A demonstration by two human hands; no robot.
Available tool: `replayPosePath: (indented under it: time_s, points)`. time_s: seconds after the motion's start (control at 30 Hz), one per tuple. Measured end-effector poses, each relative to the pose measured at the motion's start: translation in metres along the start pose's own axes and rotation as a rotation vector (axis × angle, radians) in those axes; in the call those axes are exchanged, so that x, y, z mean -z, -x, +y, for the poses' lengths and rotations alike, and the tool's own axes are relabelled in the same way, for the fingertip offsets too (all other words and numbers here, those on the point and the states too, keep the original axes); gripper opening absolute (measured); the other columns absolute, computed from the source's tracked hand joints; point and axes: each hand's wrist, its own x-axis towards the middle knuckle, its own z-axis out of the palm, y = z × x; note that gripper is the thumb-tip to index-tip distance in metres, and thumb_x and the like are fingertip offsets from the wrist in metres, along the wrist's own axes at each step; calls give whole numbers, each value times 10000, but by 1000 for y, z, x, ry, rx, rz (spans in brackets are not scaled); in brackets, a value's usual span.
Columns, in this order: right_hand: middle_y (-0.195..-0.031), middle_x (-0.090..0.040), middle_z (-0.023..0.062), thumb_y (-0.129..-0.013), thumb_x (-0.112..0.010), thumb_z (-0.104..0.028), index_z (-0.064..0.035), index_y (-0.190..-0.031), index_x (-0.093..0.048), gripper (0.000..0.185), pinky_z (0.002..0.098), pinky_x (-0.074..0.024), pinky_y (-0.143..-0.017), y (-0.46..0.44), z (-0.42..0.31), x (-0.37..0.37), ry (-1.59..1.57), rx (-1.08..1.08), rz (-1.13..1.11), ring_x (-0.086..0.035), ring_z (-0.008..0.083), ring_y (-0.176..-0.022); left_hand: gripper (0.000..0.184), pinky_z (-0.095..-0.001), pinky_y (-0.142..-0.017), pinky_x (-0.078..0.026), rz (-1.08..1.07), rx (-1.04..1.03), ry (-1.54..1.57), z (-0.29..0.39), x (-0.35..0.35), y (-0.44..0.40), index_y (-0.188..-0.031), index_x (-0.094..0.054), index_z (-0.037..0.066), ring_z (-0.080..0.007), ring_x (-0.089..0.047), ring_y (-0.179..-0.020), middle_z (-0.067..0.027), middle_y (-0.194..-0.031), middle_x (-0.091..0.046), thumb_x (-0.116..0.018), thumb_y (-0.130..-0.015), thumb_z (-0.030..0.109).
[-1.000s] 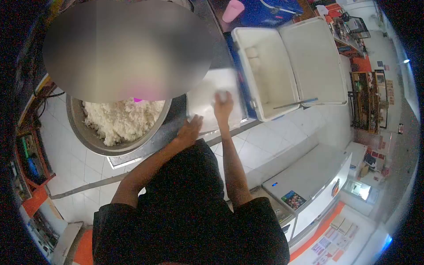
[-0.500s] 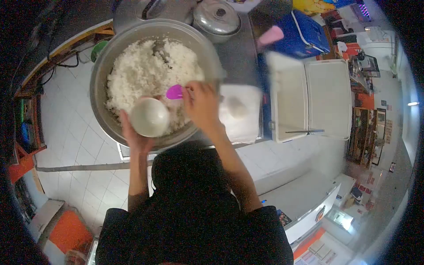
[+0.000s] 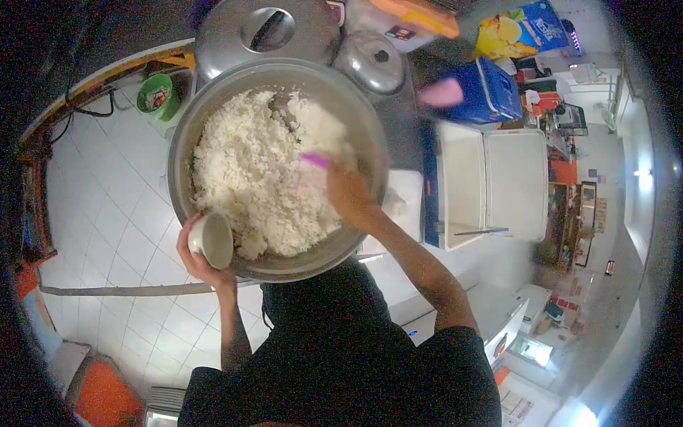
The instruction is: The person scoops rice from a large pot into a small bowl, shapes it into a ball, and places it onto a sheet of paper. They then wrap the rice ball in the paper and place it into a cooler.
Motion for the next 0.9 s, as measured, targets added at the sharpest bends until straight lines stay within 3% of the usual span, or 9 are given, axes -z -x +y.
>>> replayPosePath:
  time_s: [0.17, 0.23, 0.3, 0.4, 0.5, 0.57, 0.6, 0.67, 0.9]
  points:
    - [-972, -639, 222, -859, -520, -84, 57, -1313, -433, 483, 440, -568, -603, -75, 1, 13, 262, -196, 203, -677, 358, -710, 544, -483, -949, -447, 31, -249, -76, 0, 3, 23, -1219, -469, -31, -370, -552, -1091, -280, -1186, -545, -396, -955, 439]
    - [-875, -680, 218, -891, -529, -132, 66, -1248, -512, 409, 442, -569, -600, -104, -6, -22, 276, -147, 208, -671, 250, -652, 556, -490, -922, -484, 44, -244, -51, -10, 2, 31, -1231, -451, -34, -373, -552, -1085, -292, -1185, -525, -401, -959, 448]
    - [-794, -690, 180, -864, -558, -118, 50, -1115, -607, 307, 425, -580, -645, -119, -11, -12, 375, -47, 172, -667, 258, -646, 578, -496, -889, -527, 71, -296, 41, -14, -3, 35, -1236, -436, -41, -376, -551, -1085, -293, -1180, -506, -403, -963, 467]
    - [-756, -685, 171, -856, -556, -111, 51, -977, -665, 230, 484, -565, -702, -145, 12, -9, -33, -40, 19, -673, 300, -661, 587, -516, -866, -549, 57, -272, -10, -13, 1, 38, -1246, -424, -37, -379, -557, -1072, -292, -1188, -486, -401, -964, 478]
    - [-818, -650, 258, -883, -471, -88, 79, -1243, -490, 397, 530, -544, -710, -146, 16, -15, -103, 218, -241, -666, 432, -753, 584, -525, -873, -545, 59, -284, 32, -13, 4, 38, -1264, -416, -6, -385, -560, -1070, -291, -1209, -478, -398, -972, 499]
    - [-841, -642, 278, -887, -467, -90, 70, -1271, -472, 415, 527, -531, -717, -94, -9, -23, 229, 343, 201, -657, 440, -786, 599, -525, -872, -543, 51, -263, 56, -14, 2, 37, -1273, -408, 7, -386, -561, -1074, -289, -1215, -480, -388, -977, 528]
    - [-841, -642, 278, -887, -467, -90, 70, -1271, -472, 415, 527, -531, -717, -78, -24, -21, 223, 349, 199, -657, 440, -786, 599, -525, -872, -543, 54, -262, 48, -15, 3, 37, -1273, -408, 7, -386, -561, -1074, -289, -1215, -480, -388, -977, 528]
    - [-858, -637, 283, -895, -459, -96, 71, -1290, -450, 430, 525, -520, -714, -58, -51, -11, -139, -55, -205, -651, 443, -807, 627, -519, -871, -542, 68, -274, 45, -18, 3, 38, -1279, -399, 11, -384, -571, -1064, -289, -1217, -485, -383, -974, 559]
    - [-846, -634, 276, -868, -468, -52, 32, -1335, -430, 476, 520, -509, -731, -48, -15, -7, -166, 137, -243, -643, 443, -800, 605, -490, -879, -529, 77, -288, 50, -12, 1, 34, -1256, -437, 19, -369, -595, -1039, -284, -1210, -523, -398, -970, 551]
